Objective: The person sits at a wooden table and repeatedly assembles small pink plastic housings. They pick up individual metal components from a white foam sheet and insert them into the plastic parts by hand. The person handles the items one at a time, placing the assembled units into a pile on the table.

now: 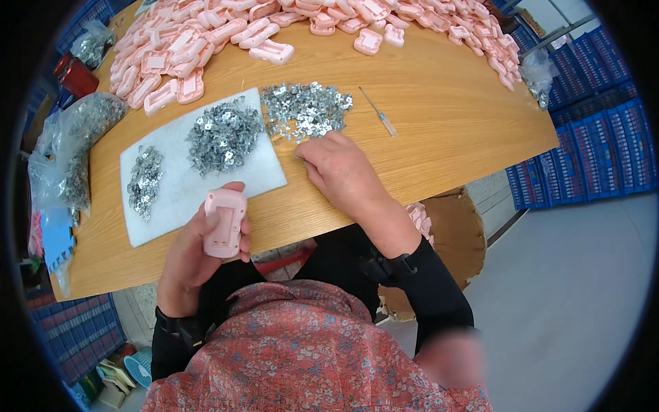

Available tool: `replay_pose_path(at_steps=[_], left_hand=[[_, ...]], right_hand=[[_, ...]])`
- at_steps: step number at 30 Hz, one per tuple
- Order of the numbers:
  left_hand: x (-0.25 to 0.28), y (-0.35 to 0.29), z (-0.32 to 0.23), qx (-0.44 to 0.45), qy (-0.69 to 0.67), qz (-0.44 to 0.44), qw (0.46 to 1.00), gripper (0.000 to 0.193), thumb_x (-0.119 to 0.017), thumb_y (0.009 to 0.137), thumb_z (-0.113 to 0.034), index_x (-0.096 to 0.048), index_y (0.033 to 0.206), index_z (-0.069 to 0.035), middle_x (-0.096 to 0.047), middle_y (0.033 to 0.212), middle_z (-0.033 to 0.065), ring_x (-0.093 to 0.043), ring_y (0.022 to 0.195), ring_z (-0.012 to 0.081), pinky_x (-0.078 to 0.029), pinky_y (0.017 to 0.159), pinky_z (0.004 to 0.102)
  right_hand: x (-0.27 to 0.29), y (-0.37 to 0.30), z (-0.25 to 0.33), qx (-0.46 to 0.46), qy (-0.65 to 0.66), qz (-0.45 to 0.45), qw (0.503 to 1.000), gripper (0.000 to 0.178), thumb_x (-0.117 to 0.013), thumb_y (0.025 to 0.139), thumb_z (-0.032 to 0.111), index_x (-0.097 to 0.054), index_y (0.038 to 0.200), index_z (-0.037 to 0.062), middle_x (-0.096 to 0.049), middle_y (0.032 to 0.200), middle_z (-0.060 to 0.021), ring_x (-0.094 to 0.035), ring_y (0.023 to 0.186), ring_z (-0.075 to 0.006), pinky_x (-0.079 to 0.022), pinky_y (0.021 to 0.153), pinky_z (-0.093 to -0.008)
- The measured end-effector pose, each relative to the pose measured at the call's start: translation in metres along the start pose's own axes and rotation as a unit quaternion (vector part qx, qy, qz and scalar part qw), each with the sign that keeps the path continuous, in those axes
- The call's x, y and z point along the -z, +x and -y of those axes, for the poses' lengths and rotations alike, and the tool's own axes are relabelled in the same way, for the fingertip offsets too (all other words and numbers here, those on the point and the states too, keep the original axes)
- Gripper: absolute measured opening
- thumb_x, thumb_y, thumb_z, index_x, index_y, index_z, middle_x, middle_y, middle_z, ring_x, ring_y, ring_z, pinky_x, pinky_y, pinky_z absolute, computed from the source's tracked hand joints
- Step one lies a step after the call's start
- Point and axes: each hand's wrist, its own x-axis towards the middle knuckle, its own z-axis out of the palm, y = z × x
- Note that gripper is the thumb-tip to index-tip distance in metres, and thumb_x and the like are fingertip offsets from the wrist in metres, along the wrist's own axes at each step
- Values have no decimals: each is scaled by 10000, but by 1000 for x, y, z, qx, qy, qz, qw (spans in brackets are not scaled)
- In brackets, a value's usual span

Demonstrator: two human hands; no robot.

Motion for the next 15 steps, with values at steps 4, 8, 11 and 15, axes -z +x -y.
replay_pose_path(at_steps=[4, 8, 11, 15], left_hand=[[-7, -1, 1, 2, 50, -29, 998, 554, -541, 974, -212, -384, 1470, -19, -610, 983, 75, -634, 829, 170, -552, 734, 333], [-10, 3, 1, 3, 54, -41, 998, 533, -532, 974, -177, -400, 1467, -26, -609, 989, 68, -623, 846, 159, -543, 758, 325], [-8, 5, 3, -3, 46, -38, 998, 502, -509, 980, -138, -413, 1463, -38, -603, 984, 62, -613, 844, 152, -538, 760, 316], [-7, 5, 4, -3, 40, -40, 998, 496, -488, 978, -119, -415, 1461, -38, -606, 985, 65, -614, 839, 154, -543, 763, 319]], right_hand=[[-2, 5, 3, -143, 125, 8, 982, 134, -662, 821, 21, -642, 950, 51, -645, 863, -123, -615, 852, -318, -503, 755, -417], [-4, 6, -11, -144, 96, 18, 985, 145, -670, 870, 30, -642, 1013, 36, -638, 896, -91, -649, 778, -198, -524, 705, -302], [-4, 5, -11, -159, 114, 10, 981, 134, -662, 862, 29, -648, 994, 38, -650, 898, -106, -640, 808, -238, -516, 717, -342], [1, 8, -2, -85, 75, 6, 994, 126, -648, 841, 27, -652, 965, 50, -655, 875, -125, -619, 901, -322, -500, 769, -416]])
